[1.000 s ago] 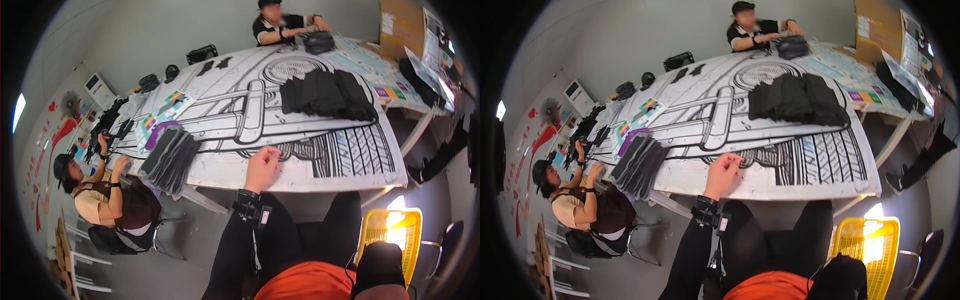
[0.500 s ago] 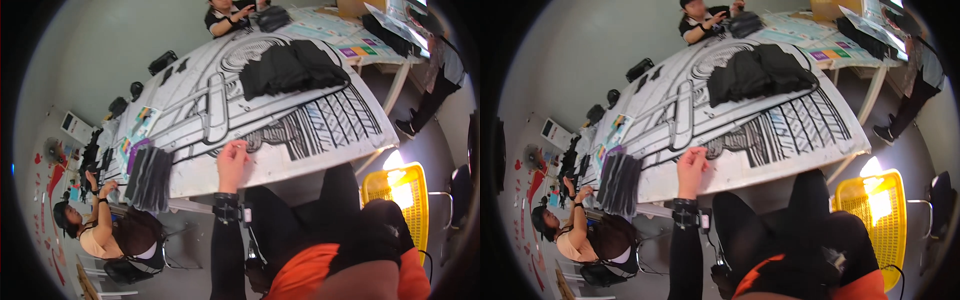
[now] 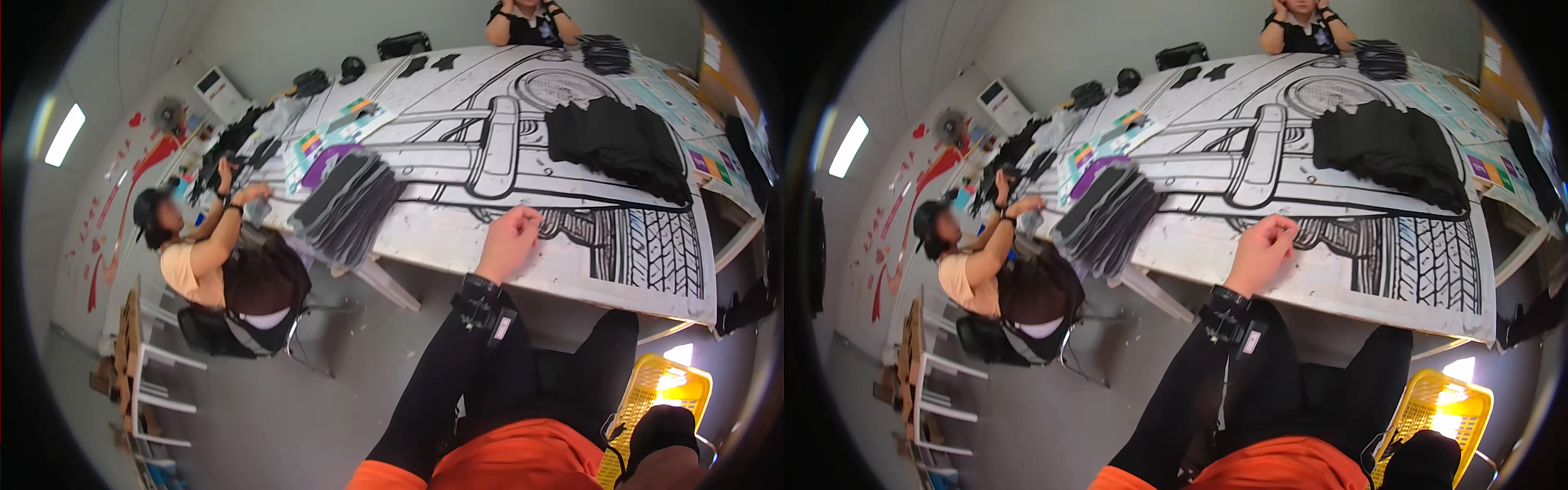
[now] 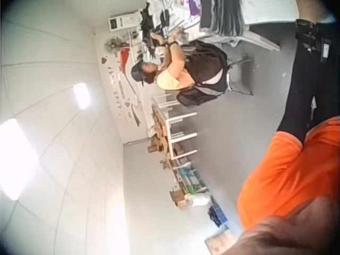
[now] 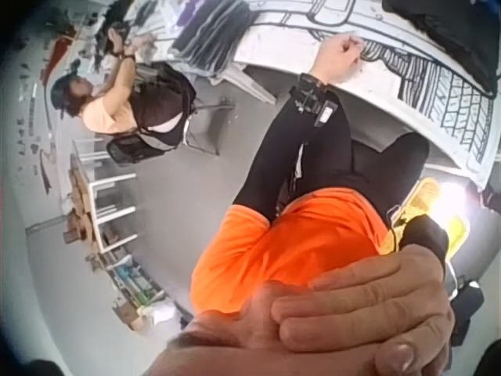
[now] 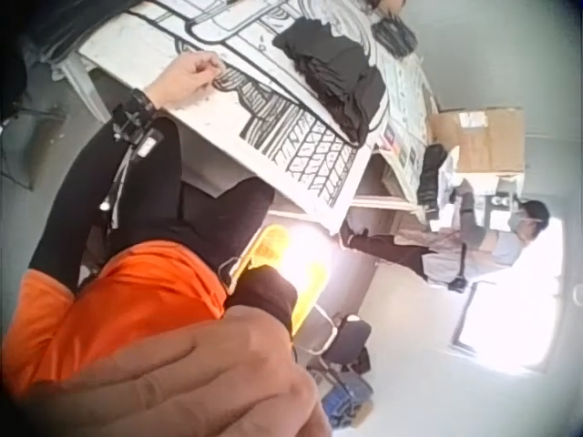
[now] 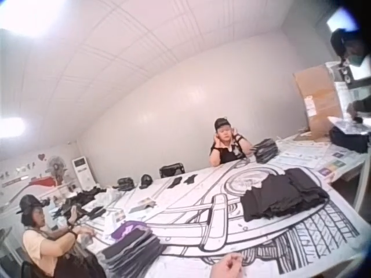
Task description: Aligning and pressing together different layers of shoe components manually.
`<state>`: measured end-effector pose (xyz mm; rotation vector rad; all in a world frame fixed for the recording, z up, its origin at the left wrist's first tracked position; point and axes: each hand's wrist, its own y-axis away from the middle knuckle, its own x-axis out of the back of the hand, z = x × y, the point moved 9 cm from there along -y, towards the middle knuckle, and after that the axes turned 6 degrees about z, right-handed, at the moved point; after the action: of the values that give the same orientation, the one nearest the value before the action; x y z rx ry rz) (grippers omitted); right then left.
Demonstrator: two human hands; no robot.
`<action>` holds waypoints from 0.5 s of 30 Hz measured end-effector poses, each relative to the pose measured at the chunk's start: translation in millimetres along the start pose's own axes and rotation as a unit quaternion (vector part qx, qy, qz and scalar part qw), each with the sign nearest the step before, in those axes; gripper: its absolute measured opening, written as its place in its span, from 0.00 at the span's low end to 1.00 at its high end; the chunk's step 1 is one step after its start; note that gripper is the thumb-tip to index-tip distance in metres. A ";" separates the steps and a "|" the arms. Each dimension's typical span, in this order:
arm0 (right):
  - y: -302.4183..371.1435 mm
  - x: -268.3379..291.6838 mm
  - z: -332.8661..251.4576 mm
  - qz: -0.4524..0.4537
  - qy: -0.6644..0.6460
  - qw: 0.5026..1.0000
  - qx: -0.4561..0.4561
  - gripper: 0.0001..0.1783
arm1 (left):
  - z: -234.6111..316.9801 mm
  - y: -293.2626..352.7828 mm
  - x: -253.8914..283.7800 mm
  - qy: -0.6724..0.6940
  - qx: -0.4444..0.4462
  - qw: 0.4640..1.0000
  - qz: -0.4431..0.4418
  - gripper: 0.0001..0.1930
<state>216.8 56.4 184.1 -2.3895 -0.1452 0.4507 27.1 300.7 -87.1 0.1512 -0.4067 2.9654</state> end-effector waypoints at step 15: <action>51.6 47.8 -24.0 0.038 0.198 0.979 0.012 0.21 | -4.3 -4.0 -1.6 0.043 0.031 0.998 -0.019 0.05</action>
<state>269.2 13.4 153.7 -2.4148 0.1314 0.0036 29.0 305.5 -90.3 0.0360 -0.2974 2.9365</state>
